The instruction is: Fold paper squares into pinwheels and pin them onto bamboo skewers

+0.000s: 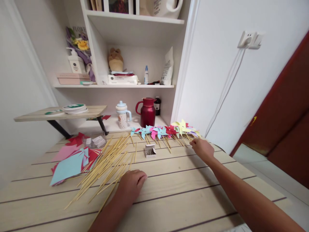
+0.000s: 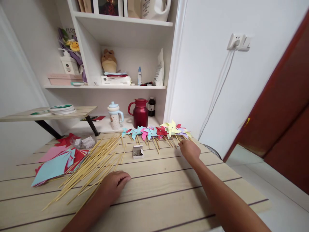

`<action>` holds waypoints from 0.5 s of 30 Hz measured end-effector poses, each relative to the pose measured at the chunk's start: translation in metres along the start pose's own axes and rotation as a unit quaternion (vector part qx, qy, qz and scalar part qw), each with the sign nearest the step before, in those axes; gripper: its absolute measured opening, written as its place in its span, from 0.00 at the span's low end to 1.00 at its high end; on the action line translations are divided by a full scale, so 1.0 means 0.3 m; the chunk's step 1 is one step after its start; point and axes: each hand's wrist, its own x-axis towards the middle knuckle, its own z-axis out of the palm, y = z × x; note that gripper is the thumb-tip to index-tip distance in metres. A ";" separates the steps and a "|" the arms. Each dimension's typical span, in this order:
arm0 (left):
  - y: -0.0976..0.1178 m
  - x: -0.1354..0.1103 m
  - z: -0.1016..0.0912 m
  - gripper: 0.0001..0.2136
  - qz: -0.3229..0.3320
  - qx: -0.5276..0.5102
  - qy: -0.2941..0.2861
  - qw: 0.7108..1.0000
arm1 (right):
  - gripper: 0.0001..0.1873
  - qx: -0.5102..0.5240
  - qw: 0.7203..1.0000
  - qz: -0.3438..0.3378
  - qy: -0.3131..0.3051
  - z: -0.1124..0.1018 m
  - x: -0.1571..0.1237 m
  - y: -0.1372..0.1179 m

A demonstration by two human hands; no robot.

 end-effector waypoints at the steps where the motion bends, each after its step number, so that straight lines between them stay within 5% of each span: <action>1: 0.000 0.000 0.000 0.15 -0.002 0.002 -0.003 1.000 | 0.16 -0.008 1.000 0.000 0.002 0.004 0.005 -0.001; 15: 0.018 -0.002 -0.008 0.14 -0.006 0.027 -0.034 0.999 | 0.17 -0.052 0.999 0.011 0.002 0.039 0.045 -0.003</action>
